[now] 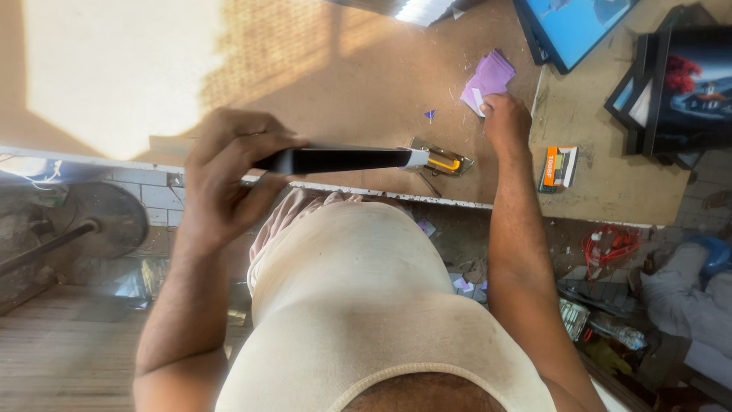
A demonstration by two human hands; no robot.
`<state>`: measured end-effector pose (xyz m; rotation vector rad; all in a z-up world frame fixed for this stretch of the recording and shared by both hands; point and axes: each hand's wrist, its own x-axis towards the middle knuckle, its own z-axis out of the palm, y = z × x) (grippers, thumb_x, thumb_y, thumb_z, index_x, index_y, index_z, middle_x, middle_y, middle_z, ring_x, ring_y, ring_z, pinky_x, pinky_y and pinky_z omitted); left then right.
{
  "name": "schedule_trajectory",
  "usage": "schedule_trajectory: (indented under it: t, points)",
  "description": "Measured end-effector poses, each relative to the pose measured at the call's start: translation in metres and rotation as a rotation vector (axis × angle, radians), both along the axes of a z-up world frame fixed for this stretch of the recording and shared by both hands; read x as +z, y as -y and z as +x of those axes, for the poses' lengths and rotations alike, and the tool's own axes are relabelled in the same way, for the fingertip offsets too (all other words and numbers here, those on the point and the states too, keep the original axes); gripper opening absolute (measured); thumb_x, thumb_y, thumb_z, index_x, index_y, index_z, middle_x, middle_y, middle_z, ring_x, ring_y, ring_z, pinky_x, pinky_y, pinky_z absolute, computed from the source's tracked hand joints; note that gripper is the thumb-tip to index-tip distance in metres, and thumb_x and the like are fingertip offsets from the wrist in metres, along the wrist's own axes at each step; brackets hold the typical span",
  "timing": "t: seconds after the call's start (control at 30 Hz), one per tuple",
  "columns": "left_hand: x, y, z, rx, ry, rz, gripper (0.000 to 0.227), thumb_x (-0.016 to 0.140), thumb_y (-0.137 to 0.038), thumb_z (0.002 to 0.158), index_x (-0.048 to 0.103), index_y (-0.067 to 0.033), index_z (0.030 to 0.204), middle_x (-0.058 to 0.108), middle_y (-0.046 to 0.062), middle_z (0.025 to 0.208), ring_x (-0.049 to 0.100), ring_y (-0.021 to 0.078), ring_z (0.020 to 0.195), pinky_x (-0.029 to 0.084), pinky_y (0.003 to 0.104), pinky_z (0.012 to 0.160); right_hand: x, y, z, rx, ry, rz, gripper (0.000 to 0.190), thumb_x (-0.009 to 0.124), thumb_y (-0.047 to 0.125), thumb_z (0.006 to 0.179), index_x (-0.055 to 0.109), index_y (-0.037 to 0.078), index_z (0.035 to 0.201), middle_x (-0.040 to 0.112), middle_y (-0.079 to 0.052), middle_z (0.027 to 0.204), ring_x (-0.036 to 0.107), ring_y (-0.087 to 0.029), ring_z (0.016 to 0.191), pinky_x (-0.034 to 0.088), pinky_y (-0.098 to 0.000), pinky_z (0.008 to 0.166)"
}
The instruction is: The person assembles photo frames by placing printed images into black frames, inserting white backing paper, and securing the back with a stapler. They repeat this process for multiple frames, stacking completed units on the table.
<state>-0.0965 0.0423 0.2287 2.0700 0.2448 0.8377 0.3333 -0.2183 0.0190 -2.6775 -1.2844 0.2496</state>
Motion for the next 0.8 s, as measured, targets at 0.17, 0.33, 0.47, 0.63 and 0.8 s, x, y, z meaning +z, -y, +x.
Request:
schedule_trajectory:
  t: [0.17,0.33,0.47,0.63,0.8]
  points:
    - [0.008,-0.002,0.031,0.044,-0.039,0.111,0.032,0.077,-0.027,0.099,0.074,-0.0085,0.126,0.062,0.008,0.109,0.061,0.0192,0.098,0.056,0.034,0.077,0.058,-0.023,-0.032,-0.138,0.369,0.179,0.004,0.069,0.010,0.096,0.071,0.010,0.098,0.072,-0.012,0.098,0.071,-0.035,0.090,0.055,-0.0483,0.074]
    - [0.014,-0.003,0.054,-0.014,-0.020,0.168,0.039,0.079,-0.030,0.107,0.066,-0.0106,0.137,0.064,0.008,0.121,0.065,0.0209,0.110,0.058,0.033,0.091,0.177,-0.031,-0.121,-0.108,-0.886,1.094,0.016,0.064,0.013,0.117,0.066,-0.003,0.115,0.071,-0.010,0.098,0.072,-0.015,0.080,0.064,-0.0318,0.073]
    - [0.014,0.001,0.060,-0.071,-0.007,0.121,0.049,0.081,-0.037,0.103,0.061,-0.0094,0.139,0.066,0.008,0.124,0.065,0.0235,0.115,0.056,0.037,0.095,0.230,-0.051,-0.174,0.114,-0.858,1.082,0.014,0.076,0.007,0.106,0.065,-0.001,0.111,0.072,-0.012,0.096,0.075,-0.014,0.079,0.064,-0.0303,0.068]
    - [0.017,0.004,0.060,-0.082,0.012,0.118,0.049,0.079,-0.035,0.105,0.055,-0.0093,0.140,0.066,0.008,0.123,0.065,0.0231,0.115,0.055,0.039,0.098,0.226,-0.073,-0.195,0.309,-0.480,0.924,0.021,0.081,0.000,0.096,0.065,-0.005,0.109,0.072,-0.017,0.103,0.075,-0.025,0.108,0.058,-0.0416,0.105]
    - [0.014,0.011,0.062,-0.049,0.006,0.008,0.046,0.076,-0.024,0.105,0.051,-0.0048,0.138,0.067,0.009,0.114,0.066,0.0214,0.109,0.056,0.042,0.094,0.211,-0.070,-0.198,0.282,-0.720,0.992,0.019,0.079,-0.001,0.101,0.068,-0.001,0.117,0.069,-0.012,0.109,0.074,-0.022,0.110,0.063,-0.0379,0.108]
